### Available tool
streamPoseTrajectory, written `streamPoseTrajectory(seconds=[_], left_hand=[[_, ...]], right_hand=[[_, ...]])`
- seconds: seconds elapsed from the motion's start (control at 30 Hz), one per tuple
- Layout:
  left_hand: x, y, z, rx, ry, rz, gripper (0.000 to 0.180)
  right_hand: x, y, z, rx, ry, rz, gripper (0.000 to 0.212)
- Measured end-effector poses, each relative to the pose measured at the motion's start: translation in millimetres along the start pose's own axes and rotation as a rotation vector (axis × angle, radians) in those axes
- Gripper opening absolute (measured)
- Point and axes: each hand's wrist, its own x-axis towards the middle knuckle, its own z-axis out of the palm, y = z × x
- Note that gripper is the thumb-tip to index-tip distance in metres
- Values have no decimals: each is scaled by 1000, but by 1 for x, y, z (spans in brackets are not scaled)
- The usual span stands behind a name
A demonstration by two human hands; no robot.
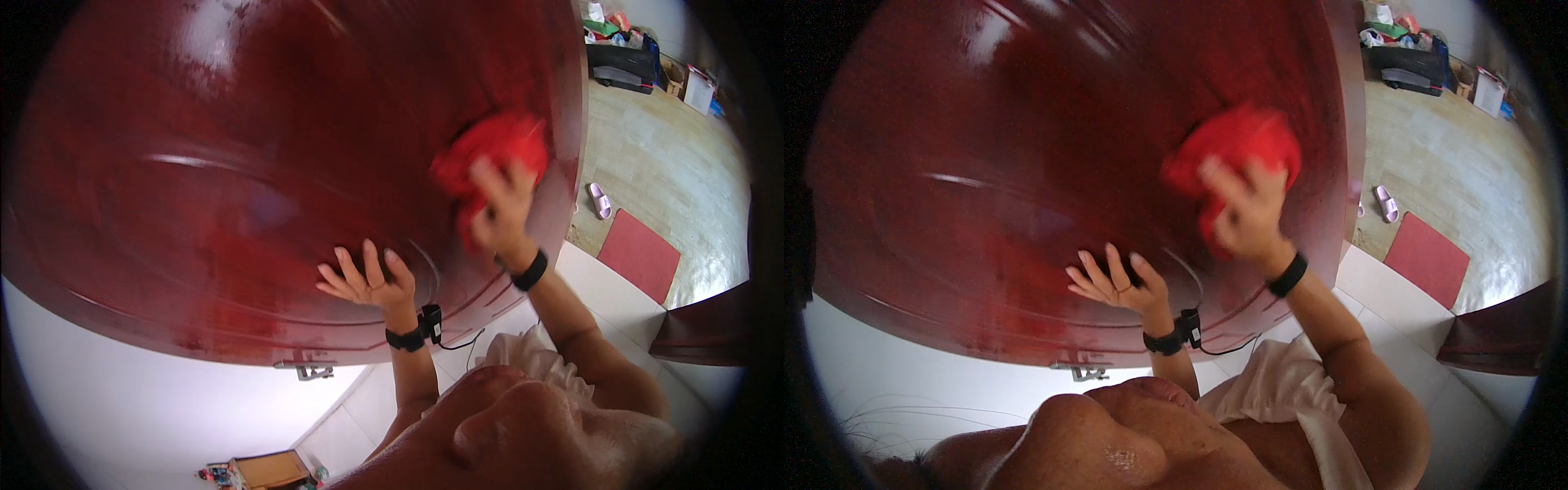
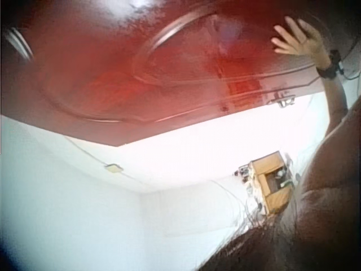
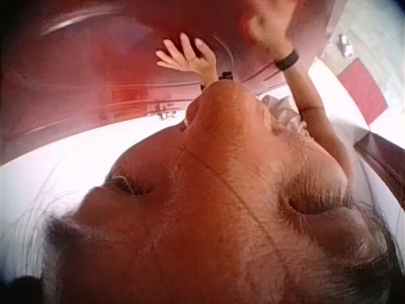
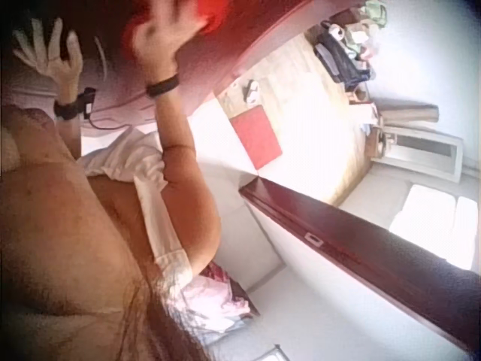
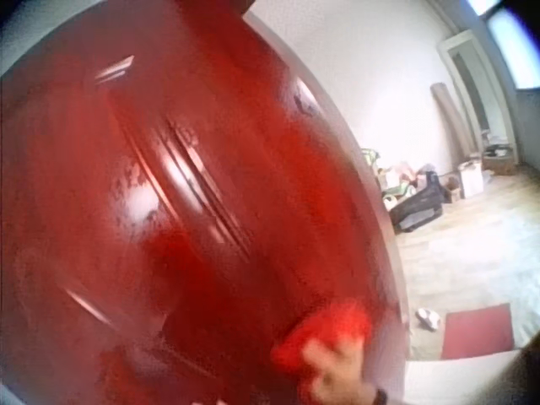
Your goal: The person wipes the surface of a wooden door using a cloth, moving it across different sections of the wood by hand.
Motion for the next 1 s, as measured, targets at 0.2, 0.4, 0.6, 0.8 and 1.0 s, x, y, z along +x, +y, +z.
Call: streamPoseTrajectory(seconds=[0.2, 0.4, 0.6, 0.8, 1.0], left_hand=[[-5, -1, 12, -34, 62, 35, 27], [1, 6, 12, -43, 50, 28, 27], [-6, 0, 15, -38, 52, 51, 26], [-1, 0, 11, -48, 74, 53, 26], [0, 4, 9, -39, 46, 94, 29]], right_hand=[[-111, -5, -1, 146, -481, -182, 52], [-45, 21, 4, 65, -359, -427, 48], [62, -26, 14, 112, -192, -263, 62], [-26, -10, 7, 60, -291, -262, 61], [-154, 60, -32, 48, -693, -240, 51]])
